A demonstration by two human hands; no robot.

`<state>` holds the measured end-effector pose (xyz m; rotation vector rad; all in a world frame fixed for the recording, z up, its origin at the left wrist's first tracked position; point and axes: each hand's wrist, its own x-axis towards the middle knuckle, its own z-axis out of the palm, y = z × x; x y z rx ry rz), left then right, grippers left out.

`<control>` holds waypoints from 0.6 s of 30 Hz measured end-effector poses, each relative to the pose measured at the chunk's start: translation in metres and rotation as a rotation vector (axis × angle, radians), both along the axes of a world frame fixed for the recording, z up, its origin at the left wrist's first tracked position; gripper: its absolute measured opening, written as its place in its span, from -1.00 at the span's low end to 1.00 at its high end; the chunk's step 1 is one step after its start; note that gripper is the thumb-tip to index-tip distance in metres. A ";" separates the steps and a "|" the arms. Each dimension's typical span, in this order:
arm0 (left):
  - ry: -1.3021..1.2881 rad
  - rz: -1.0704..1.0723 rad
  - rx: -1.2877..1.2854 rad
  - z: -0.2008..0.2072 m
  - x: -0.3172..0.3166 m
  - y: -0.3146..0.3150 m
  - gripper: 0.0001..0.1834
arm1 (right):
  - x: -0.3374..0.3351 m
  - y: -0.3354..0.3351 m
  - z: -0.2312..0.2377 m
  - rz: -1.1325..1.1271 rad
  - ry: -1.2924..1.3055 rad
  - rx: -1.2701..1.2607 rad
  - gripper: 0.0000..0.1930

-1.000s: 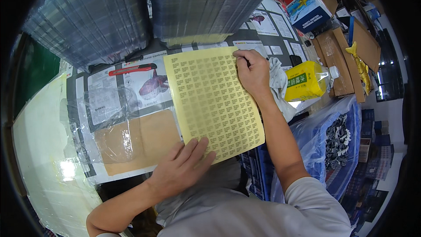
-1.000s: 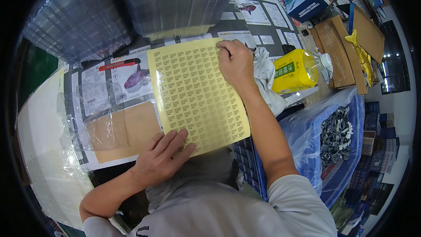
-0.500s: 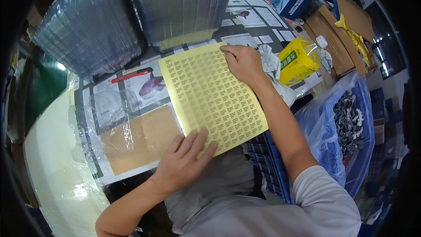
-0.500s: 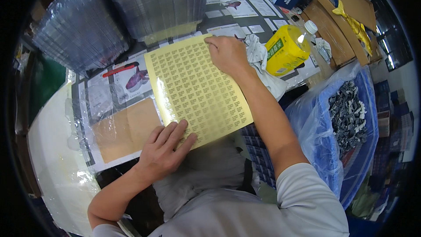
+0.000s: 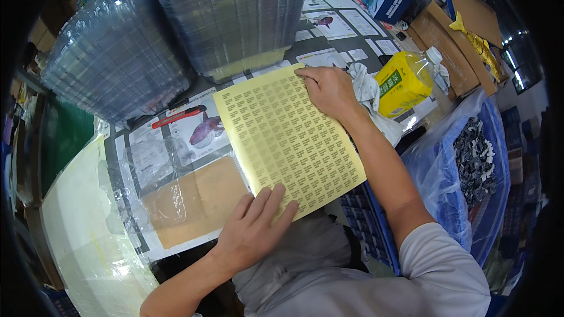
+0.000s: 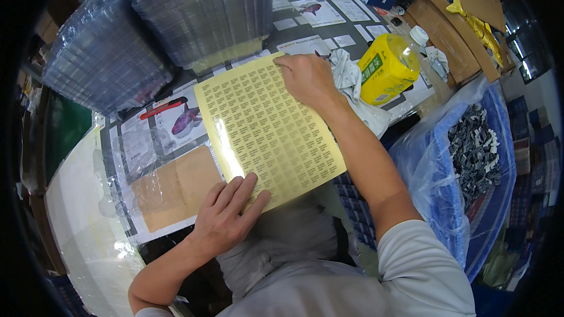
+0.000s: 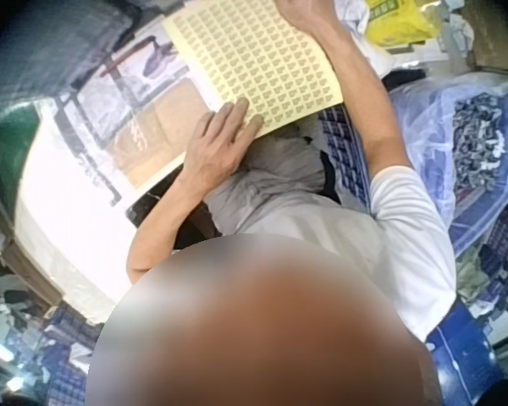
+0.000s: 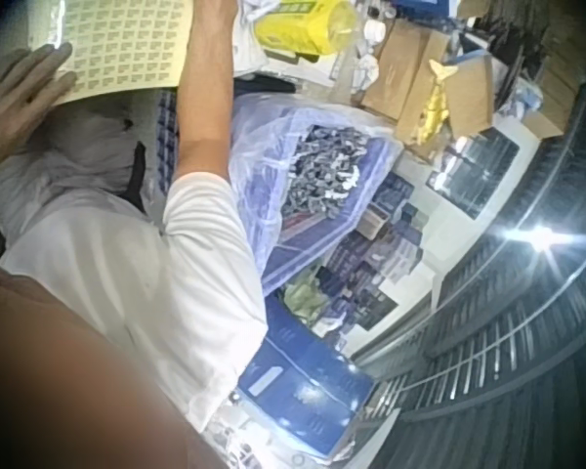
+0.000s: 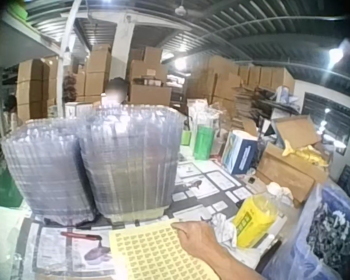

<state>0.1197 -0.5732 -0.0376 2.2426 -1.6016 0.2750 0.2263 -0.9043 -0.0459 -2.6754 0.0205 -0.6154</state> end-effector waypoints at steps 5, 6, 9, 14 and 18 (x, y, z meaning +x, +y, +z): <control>0.001 0.009 0.020 0.001 -0.002 0.001 -0.50 | -0.001 -0.003 0.000 -0.014 0.042 0.017 -0.69; -0.006 0.004 0.016 0.000 -0.002 0.001 -0.50 | -0.001 -0.003 0.000 -0.015 0.042 0.021 -0.69; -0.020 0.005 0.004 -0.001 -0.003 0.001 -0.50 | -0.002 -0.003 0.000 -0.017 0.042 0.021 -0.69; -0.043 -0.002 -0.032 -0.001 -0.002 0.000 -0.51 | -0.002 -0.001 -0.001 -0.034 0.019 -0.002 -0.69; -0.086 -0.012 -0.025 0.001 -0.002 0.000 -0.52 | -0.002 -0.001 0.001 -0.035 0.033 0.029 -0.69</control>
